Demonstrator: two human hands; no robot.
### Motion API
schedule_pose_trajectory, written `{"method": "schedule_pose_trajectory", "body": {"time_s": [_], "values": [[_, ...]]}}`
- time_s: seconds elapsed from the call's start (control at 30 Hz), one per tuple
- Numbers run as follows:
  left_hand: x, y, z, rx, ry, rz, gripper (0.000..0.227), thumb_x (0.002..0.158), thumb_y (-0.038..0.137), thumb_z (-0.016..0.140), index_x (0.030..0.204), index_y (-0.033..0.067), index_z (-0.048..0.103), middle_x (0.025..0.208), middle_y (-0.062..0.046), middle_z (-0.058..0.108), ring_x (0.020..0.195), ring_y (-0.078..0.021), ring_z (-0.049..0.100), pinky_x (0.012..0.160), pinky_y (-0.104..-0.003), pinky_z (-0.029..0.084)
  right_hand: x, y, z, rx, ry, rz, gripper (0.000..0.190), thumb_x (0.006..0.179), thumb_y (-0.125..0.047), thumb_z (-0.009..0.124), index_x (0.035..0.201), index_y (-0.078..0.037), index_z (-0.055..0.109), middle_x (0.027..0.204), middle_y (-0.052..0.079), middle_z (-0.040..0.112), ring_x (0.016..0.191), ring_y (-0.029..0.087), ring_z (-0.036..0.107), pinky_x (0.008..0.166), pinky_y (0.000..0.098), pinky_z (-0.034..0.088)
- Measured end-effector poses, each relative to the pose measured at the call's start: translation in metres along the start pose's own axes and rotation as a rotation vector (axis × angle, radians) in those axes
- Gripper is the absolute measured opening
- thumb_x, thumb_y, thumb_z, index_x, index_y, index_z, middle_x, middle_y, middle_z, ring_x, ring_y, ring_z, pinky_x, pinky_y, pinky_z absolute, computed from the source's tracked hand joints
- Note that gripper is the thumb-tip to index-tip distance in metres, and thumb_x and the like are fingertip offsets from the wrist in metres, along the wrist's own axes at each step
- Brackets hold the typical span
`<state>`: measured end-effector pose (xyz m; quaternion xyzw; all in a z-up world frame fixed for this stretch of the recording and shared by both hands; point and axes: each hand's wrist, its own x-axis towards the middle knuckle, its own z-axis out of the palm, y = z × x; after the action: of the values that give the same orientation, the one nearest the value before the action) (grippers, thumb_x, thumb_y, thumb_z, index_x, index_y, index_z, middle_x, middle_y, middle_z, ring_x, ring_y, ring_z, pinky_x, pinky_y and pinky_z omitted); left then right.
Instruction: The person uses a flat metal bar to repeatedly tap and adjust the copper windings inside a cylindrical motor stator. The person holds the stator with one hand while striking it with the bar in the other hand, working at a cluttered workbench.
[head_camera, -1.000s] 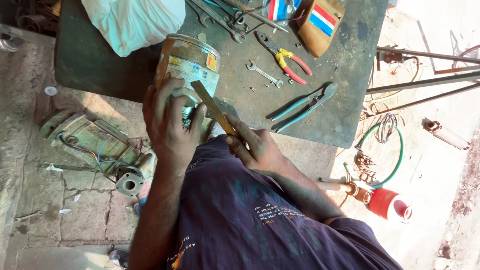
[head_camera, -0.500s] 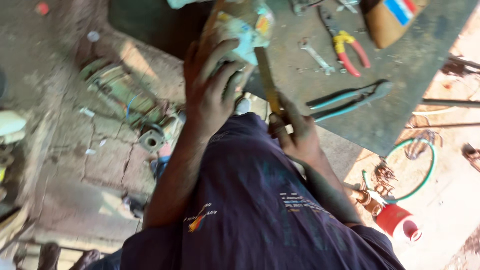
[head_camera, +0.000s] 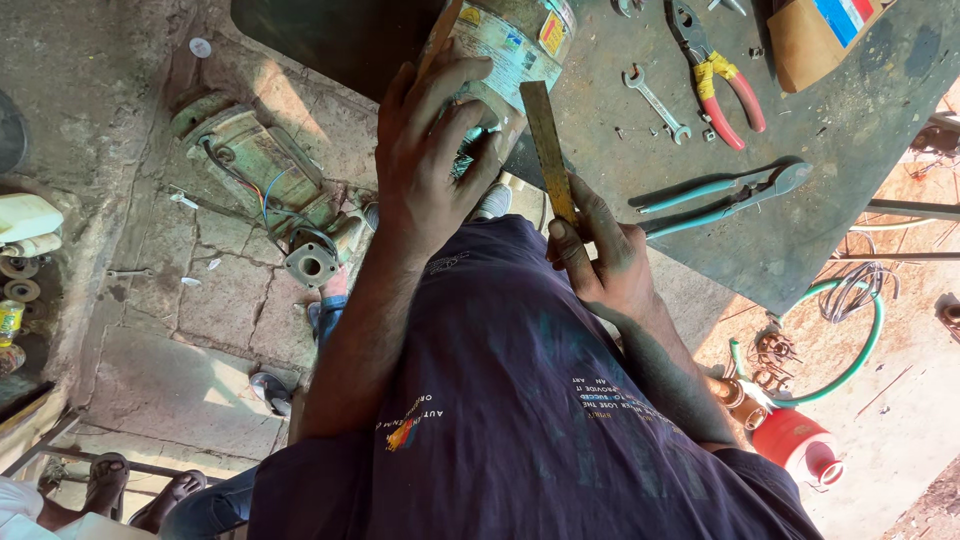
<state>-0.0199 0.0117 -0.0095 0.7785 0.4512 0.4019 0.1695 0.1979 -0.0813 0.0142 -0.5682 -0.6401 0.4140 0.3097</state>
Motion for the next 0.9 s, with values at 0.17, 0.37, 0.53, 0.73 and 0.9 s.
{"method": "schedule_pose_trajectory", "body": {"time_s": [0.17, 0.37, 0.53, 0.73, 0.9], "values": [[-0.001, -0.005, -0.006, -0.019, -0.018, 0.028, 0.019, 0.099, 0.013, 0.076, 0.11, 0.0038, 0.063, 0.146, -0.008, 0.058, 0.147, -0.0315, 0.049, 0.126, -0.059, 0.036, 0.0, -0.001, -0.001, -0.027, -0.007, 0.005, 0.049, 0.107, -0.011, 0.058, 0.151, 0.007, 0.045, 0.077, 0.012, 0.072, 0.069, 0.018, 0.076, 0.063, 0.0329, 0.061], [-0.001, -0.011, -0.008, -0.048, -0.002, 0.011, 0.021, 0.096, 0.01, 0.079, 0.109, 0.0041, 0.063, 0.147, -0.007, 0.058, 0.15, -0.0301, 0.049, 0.123, -0.053, 0.038, 0.0, 0.003, 0.004, -0.033, -0.027, 0.012, 0.051, 0.107, -0.012, 0.058, 0.153, 0.006, 0.044, 0.078, 0.012, 0.073, 0.069, 0.018, 0.077, 0.061, 0.0318, 0.061], [0.001, -0.016, -0.018, -0.189, -0.04, -0.026, 0.047, 0.092, 0.012, 0.085, 0.131, 0.0044, 0.06, 0.153, -0.01, 0.051, 0.148, -0.0294, 0.047, 0.125, -0.051, 0.041, 0.001, 0.001, 0.004, -0.063, -0.046, 0.024, 0.052, 0.108, -0.013, 0.059, 0.154, 0.005, 0.043, 0.08, 0.012, 0.074, 0.072, 0.019, 0.078, 0.065, 0.0325, 0.063], [0.002, -0.031, -0.036, -0.262, -0.203, -0.013, 0.076, 0.091, 0.019, 0.093, 0.155, 0.0089, 0.053, 0.165, -0.007, 0.045, 0.155, -0.0295, 0.045, 0.131, -0.045, 0.042, -0.006, -0.008, 0.008, -0.166, -0.067, -0.075, 0.059, 0.109, -0.012, 0.059, 0.16, 0.002, 0.034, 0.08, 0.011, 0.073, 0.071, 0.019, 0.076, 0.066, 0.0331, 0.061], [0.003, -0.031, -0.029, -0.18, -0.221, 0.026, 0.078, 0.082, 0.031, 0.097, 0.148, 0.0105, 0.06, 0.162, -0.005, 0.047, 0.152, -0.0278, 0.044, 0.126, -0.044, 0.039, -0.012, -0.022, 0.017, -0.213, -0.031, -0.021, 0.064, 0.106, -0.006, 0.059, 0.163, 0.001, 0.029, 0.077, 0.008, 0.072, 0.07, 0.018, 0.075, 0.067, 0.033, 0.06]]}}
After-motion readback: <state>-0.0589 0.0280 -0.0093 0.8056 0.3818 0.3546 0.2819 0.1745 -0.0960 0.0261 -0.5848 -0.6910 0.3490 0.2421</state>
